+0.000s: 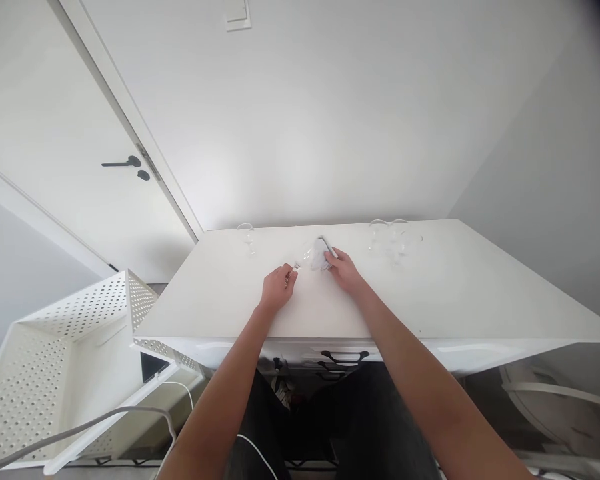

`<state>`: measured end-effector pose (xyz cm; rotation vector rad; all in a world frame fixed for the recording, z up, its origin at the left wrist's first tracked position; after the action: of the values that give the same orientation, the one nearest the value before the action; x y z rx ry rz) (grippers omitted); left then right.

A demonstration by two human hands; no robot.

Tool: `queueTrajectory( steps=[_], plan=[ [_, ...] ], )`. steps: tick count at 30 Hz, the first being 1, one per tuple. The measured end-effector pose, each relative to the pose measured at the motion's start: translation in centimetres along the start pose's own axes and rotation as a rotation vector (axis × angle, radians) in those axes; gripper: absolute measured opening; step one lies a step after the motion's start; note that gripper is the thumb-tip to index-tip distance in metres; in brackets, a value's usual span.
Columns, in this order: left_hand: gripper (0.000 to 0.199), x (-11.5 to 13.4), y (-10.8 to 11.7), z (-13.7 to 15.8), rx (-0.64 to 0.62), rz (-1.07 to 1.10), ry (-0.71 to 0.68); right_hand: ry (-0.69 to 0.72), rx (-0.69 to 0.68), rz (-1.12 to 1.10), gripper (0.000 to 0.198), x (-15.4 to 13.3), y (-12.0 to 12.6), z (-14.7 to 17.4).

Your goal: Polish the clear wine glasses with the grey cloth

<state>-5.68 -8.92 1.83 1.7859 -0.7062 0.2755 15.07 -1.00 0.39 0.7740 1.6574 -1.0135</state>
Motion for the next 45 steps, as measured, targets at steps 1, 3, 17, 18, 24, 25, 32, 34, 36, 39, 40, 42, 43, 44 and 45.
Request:
queueTrajectory(
  steps=[1,3,17,18,24,25,32,34,36,39,40,42,43,44,45],
  plan=[
    [0.024,0.0,0.1,0.0,0.004,0.004,0.003,-0.004,0.001,-0.008,0.045,0.1,0.0,0.0],
    [0.025,0.1,0.2,0.0,0.012,0.01,0.003,0.008,0.049,0.012,0.054,0.2,0.2,0.0],
    [0.028,0.9,-0.4,0.2,-0.141,0.021,-0.142,-0.052,-0.084,-0.17,0.05,-2.1,-1.0,1.7],
    [0.028,1.1,-0.5,0.3,-0.156,0.028,-0.167,-0.042,-0.131,-0.175,0.048,-2.4,-1.4,1.9],
    [0.023,1.0,-0.2,0.3,-0.12,0.041,-0.191,-0.207,-0.342,-0.206,0.055,-1.5,-3.4,2.1],
    [0.022,0.9,-0.2,0.3,-0.094,0.025,-0.172,-0.226,-0.328,-0.193,0.054,-1.1,-3.4,1.8],
    [0.023,0.8,-0.4,0.1,-0.063,-0.087,-0.129,0.129,0.042,-0.069,0.036,-0.8,-0.4,0.2],
    [0.021,1.0,-0.5,0.2,-0.093,-0.039,-0.189,0.121,-0.012,-0.07,0.03,-0.8,-0.4,0.3],
    [0.019,1.1,-0.7,0.3,-0.132,-0.005,-0.252,0.007,-0.168,-0.064,0.033,-0.4,-1.2,0.6],
    [0.017,1.0,-0.9,0.3,-0.142,-0.031,-0.257,-0.185,-0.277,-0.078,0.042,0.3,-2.1,1.0],
    [0.017,0.9,-0.9,0.3,-0.131,-0.049,-0.235,-0.21,-0.256,-0.082,0.041,0.5,-2.2,0.9],
    [0.019,0.7,-0.8,0.2,-0.107,-0.07,-0.183,-0.18,-0.183,-0.066,0.033,0.4,-2.0,0.6],
    [0.021,0.6,-0.8,0.1,-0.099,-0.072,-0.16,-0.139,-0.146,-0.051,0.03,0.2,-1.8,0.4],
    [0.022,0.5,-0.7,0.1,-0.094,-0.069,-0.141,-0.088,-0.098,-0.042,0.029,0.0,-1.6,0.3],
    [0.024,0.5,-0.7,0.0,-0.09,-0.063,-0.124,-0.036,-0.039,-0.042,0.029,-0.3,-1.2,0.2]
  ],
)
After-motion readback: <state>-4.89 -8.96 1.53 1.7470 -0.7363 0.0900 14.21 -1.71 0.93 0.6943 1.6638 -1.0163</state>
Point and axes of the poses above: each hand's wrist, its own z-axis away from the middle knuckle, its own y-axis out of the back of the hand, x = y × z, the point moved 5 cm from there along -z, towards the middle knuckle, and after that the axes turned 7 degrees about -x, right-handed, at the moved point
